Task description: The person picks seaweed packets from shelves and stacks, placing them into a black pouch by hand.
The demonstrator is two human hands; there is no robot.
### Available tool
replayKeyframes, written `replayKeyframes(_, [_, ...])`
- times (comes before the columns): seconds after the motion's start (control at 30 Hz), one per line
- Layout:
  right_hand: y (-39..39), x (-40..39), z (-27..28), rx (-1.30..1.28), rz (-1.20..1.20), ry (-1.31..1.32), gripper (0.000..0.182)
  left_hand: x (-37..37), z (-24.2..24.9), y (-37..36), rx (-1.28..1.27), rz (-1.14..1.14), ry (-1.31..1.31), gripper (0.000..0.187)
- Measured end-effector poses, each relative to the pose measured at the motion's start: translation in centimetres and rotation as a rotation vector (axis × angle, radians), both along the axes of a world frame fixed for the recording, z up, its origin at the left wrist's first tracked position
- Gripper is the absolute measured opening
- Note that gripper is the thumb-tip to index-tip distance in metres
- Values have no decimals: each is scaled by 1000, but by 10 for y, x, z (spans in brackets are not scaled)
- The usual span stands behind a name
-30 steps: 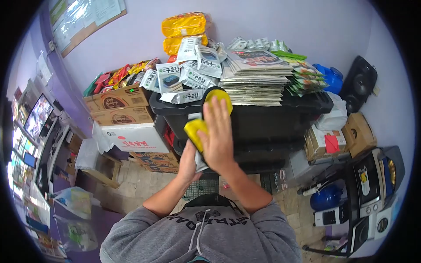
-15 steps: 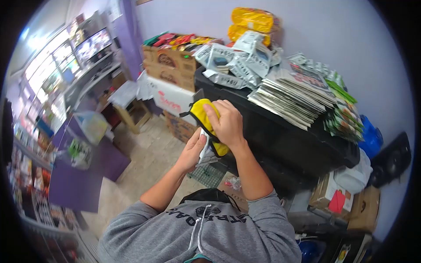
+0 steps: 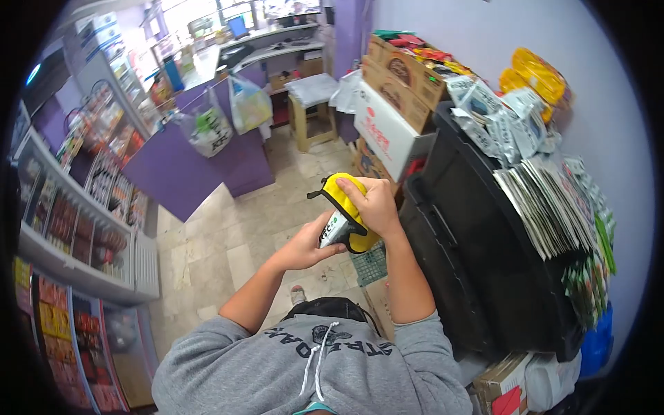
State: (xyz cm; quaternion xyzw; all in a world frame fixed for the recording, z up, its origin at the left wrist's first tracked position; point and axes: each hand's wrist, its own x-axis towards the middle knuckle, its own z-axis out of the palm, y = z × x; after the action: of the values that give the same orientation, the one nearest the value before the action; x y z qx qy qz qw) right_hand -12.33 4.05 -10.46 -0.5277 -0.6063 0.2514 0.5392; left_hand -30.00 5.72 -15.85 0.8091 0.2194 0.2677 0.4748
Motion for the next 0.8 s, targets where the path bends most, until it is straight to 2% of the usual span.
replayKeyframes(0.07, [11,-20,-2,-25,53,25,33,-30,-4,4,88,35,-18,63])
replayKeyframes(0.13, [22,-38,-2,-118,161,293,33,-62,-3,8,182,48,-40,62])
replayKeyframes(0.2, [34,-57,1,-114,222,342,34,-100,-1,10,49,103,-6,61])
replayKeyframes(0.23, [40,-75,3,-42,195,397,34,-116,-5,10,-58,172,-54,60])
replayKeyframes(0.27, [45,-94,5,31,166,453,34,-131,-6,11,-53,172,-51,60])
replayKeyframes(0.33, [52,-135,4,111,49,348,29,-162,-4,15,-326,251,-370,59])
replayKeyframes(0.37, [51,-159,3,160,126,323,25,-178,-10,24,-405,305,-431,52])
replayKeyframes(0.4, [55,-186,-6,304,70,107,23,-193,-13,31,-397,314,-428,52])
replayKeyframes(0.47, [52,-251,-21,578,181,-233,33,-225,-17,39,-641,416,-839,55])
replayKeyframes(0.5, [44,-286,-33,592,195,-469,47,-240,-7,41,-726,392,-829,71])
replayKeyframes(0.53, [41,-311,-41,597,230,-450,47,-260,-9,48,-856,172,-983,81])
replayKeyframes(0.6, [43,-357,-49,507,221,-557,61,-290,-8,49,-819,334,-1039,84])
replayKeyframes(0.63, [57,-370,-51,496,275,-558,65,-306,0,45,-770,357,-977,82])
replayKeyframes(0.67, [70,-387,-45,508,316,-544,65,-317,3,43,-590,448,-970,73])
replayKeyframes(0.73, [95,-422,-25,544,297,-394,61,-343,-12,46,-495,690,-931,63])
replayKeyframes(0.8, [114,-459,-14,558,347,-372,58,-372,-20,50,-463,699,-1023,51])
